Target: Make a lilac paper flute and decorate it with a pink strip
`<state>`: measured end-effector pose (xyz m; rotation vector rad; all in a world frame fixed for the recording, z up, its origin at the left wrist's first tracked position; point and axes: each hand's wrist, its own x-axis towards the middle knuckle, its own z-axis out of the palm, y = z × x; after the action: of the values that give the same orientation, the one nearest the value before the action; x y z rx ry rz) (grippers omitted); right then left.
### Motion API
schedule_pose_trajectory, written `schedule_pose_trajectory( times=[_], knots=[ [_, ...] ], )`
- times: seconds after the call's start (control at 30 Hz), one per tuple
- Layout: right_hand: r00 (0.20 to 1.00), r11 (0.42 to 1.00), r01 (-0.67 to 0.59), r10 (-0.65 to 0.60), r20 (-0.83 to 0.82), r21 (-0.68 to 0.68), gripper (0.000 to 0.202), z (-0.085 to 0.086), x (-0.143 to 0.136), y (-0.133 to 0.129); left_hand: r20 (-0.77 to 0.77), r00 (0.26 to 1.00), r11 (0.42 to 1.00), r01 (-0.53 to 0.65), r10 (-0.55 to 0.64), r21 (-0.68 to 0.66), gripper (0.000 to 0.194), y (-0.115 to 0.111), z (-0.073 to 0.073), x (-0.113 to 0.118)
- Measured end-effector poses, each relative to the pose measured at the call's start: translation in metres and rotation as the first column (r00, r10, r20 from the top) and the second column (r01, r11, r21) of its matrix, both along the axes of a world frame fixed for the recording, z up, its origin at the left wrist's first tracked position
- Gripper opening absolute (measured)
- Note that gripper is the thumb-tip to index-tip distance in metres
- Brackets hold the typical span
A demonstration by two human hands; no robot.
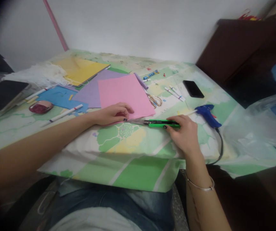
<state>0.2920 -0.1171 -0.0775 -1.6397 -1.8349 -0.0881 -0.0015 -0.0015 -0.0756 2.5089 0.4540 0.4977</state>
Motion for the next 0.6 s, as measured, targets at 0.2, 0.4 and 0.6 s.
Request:
schedule_pose_trajectory(
  times=[0.2, 0.4, 0.6],
  knots=[
    [0.999, 1.000, -0.018, 0.018, 0.028, 0.008, 0.022, 0.0005, -0.0063, 0.0012, 0.009, 1.000, 1.000, 0.000, 0.000, 0.002, 0.009, 0.0008, -0.0011, 0.0006],
    [1.000, 1.000, 0.001, -0.001, 0.003, -0.010, 0.022, 0.0014, -0.0008, -0.0002, -0.001, 1.000, 1.000, 0.011, -0.011, 0.010, 0.009, 0.0017, -0.0011, 0.0004],
    [1.000, 0.999, -0.013, 0.012, -0.014, -0.034, 0.022, 0.0033, -0.0003, -0.0017, -0.001, 1.000, 1.000, 0.005, -0.005, 0.005, 0.009, 0.0010, 0.0010, 0.0005]
  ],
)
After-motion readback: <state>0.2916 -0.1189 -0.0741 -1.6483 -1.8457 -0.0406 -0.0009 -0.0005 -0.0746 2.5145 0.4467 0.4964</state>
